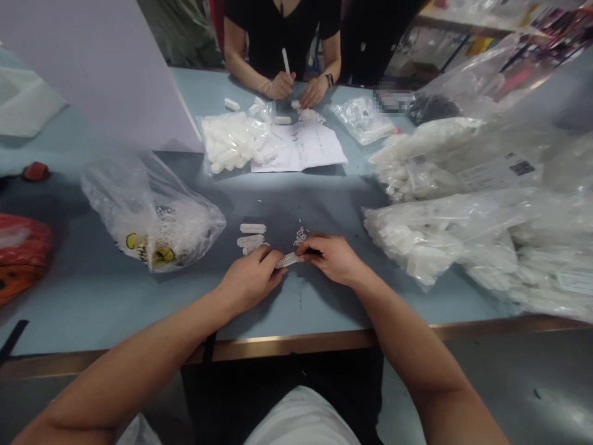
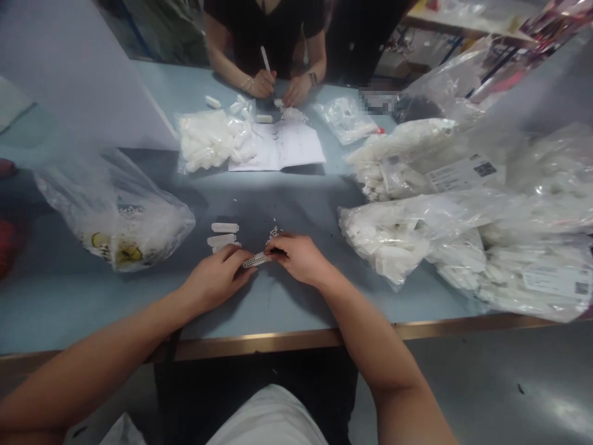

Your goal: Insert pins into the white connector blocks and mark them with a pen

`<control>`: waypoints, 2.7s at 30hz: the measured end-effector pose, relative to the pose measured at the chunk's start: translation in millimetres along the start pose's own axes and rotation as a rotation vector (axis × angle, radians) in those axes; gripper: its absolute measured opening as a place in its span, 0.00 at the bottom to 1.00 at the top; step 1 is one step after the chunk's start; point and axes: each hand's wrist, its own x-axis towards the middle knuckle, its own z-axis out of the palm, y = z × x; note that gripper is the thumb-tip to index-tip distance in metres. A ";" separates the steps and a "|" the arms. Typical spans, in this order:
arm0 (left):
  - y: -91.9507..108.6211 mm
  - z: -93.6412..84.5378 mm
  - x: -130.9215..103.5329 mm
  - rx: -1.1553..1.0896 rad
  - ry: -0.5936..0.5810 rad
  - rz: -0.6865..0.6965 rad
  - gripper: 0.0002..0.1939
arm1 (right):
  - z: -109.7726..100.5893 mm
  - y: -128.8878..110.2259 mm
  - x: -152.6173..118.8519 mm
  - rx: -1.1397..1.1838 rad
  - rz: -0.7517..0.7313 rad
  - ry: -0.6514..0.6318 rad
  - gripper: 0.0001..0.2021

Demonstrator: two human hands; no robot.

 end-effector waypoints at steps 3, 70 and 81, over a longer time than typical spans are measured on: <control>-0.7 1.1 -0.2 -0.026 0.009 0.005 0.11 | 2.5 1.2 -0.1 -0.093 -0.058 -0.023 0.04; 0.2 -1.4 2.4 -0.150 -0.029 -0.033 0.10 | -17.2 39.2 5.6 -0.275 0.069 0.070 0.03; -1.8 -0.7 2.6 -0.136 -0.011 -0.033 0.10 | -8.3 20.3 2.8 -0.202 0.065 0.099 0.03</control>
